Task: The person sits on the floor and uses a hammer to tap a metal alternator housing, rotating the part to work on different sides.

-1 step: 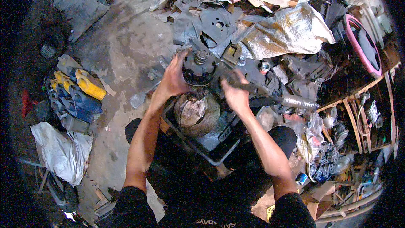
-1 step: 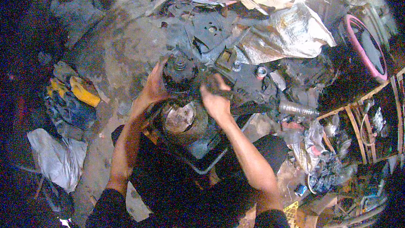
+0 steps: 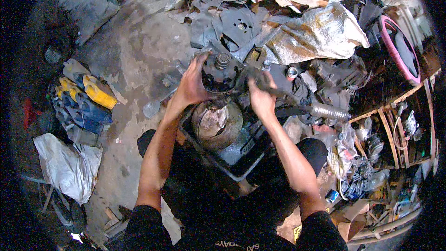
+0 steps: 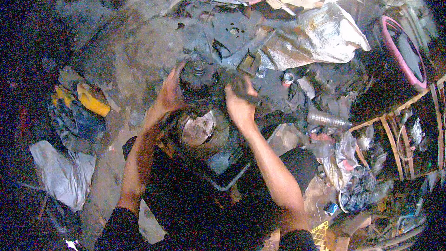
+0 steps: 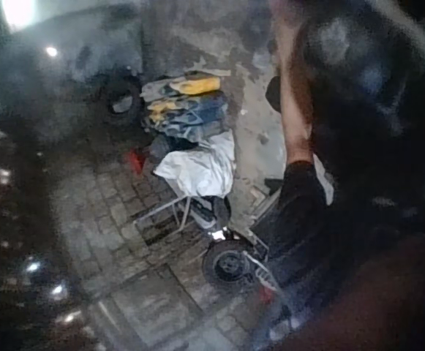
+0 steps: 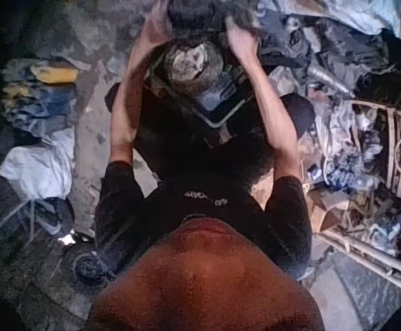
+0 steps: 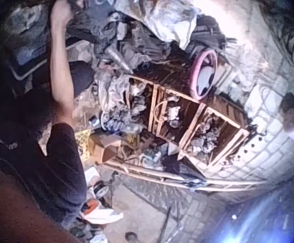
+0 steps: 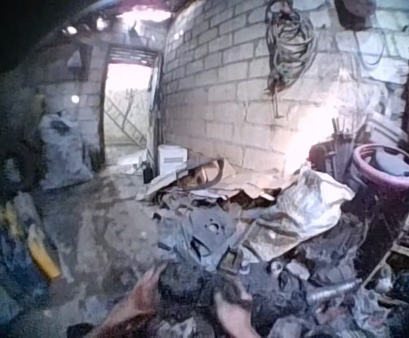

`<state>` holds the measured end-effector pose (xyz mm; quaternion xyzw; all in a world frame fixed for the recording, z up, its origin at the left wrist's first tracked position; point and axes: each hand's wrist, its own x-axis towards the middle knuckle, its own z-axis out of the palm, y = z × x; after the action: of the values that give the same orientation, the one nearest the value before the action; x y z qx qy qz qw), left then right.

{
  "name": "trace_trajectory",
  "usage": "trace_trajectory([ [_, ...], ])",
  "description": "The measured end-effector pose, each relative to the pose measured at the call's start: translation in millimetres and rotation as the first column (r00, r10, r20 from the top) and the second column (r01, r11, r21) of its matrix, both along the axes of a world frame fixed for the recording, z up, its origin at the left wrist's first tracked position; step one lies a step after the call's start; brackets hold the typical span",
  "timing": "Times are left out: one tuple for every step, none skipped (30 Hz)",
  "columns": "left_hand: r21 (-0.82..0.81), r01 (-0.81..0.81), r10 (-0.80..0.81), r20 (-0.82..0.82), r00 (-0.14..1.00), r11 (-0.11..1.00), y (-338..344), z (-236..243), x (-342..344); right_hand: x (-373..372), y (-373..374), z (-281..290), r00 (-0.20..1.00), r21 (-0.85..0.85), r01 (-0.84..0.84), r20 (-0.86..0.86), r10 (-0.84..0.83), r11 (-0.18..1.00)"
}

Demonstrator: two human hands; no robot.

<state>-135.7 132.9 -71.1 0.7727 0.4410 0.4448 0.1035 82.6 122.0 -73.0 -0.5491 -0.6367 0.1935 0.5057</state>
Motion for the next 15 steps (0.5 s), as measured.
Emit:
trace_trajectory([
  [-0.015,0.001,-0.001,0.01,1.0,1.0,1.9,3.7,3.9,-3.4,1.0,10.4,0.988,0.051,-0.001,-0.155,0.008,0.999],
  [-0.031,0.001,-0.001,0.02,1.0,1.0,2.9,4.6,5.7,-2.8,-0.6,3.5,0.998,-0.007,-0.01,-0.063,0.01,1.0],
  [-0.045,0.011,-0.01,0.018,1.0,0.999,2.8,0.7,5.5,-1.0,-4.8,-4.4,0.999,-0.065,-0.015,0.031,0.017,0.998],
  [-0.055,0.015,-0.014,0.014,1.0,0.998,4.1,-1.6,3.7,0.8,-13.0,-6.9,0.998,-0.043,-0.019,0.054,0.021,0.999],
  [-0.064,0.019,-0.019,0.009,1.0,0.998,5.4,-3.5,1.9,0.9,-14.6,-9.1,0.998,-0.087,-0.056,-0.021,0.055,0.995],
  [-0.026,0.019,-0.019,-0.001,1.0,0.999,6.3,-4.9,-1.8,0.8,-14.6,-12.0,0.992,-0.129,-0.097,-0.098,0.084,0.987],
  [0.01,0.03,-0.03,-0.003,1.0,1.0,6.6,-8.0,-3.4,3.8,-15.9,-13.3,0.981,-0.172,-0.128,-0.166,0.099,0.977],
  [0.043,0.035,-0.035,-0.008,0.999,0.998,5.2,-9.1,-3.6,2.9,-11.0,10.1,0.998,-0.033,-0.038,-0.052,0.036,0.999],
  [0.003,0.029,-0.029,-0.002,1.0,1.0,4.7,-9.7,-2.6,10.3,9.0,5.1,0.998,-0.219,-0.034,-0.066,0.019,0.975],
  [-0.036,0.023,-0.023,-0.001,1.0,0.999,2.4,-0.5,-0.9,4.3,16.0,2.5,0.999,-0.161,-0.033,-0.009,0.032,0.986],
  [-0.074,0.017,-0.017,0.0,1.0,0.997,1.8,4.1,0.0,-0.9,18.2,0.0,0.998,-0.102,-0.036,0.049,0.041,0.994],
  [-0.074,0.057,-0.054,0.037,0.998,0.996,4.3,-0.6,0.1,-0.1,4.2,-5.6,0.997,-0.105,-0.069,-0.044,0.065,0.992],
  [-0.065,0.046,-0.045,0.017,0.999,0.997,3.5,-0.6,-2.2,-6.3,-19.2,8.9,0.986,-0.102,-0.106,-0.14,0.091,0.989],
  [-0.056,0.035,-0.035,-0.002,0.999,0.998,2.0,-0.8,-5.2,3.7,-18.4,-1.8,0.974,-0.17,-0.22,-0.084,0.208,0.961],
  [-0.046,0.025,-0.026,-0.022,0.999,0.999,1.1,-0.7,-7.3,6.9,-12.5,0.8,0.98,-0.159,-0.181,-0.111,0.164,0.971],
])
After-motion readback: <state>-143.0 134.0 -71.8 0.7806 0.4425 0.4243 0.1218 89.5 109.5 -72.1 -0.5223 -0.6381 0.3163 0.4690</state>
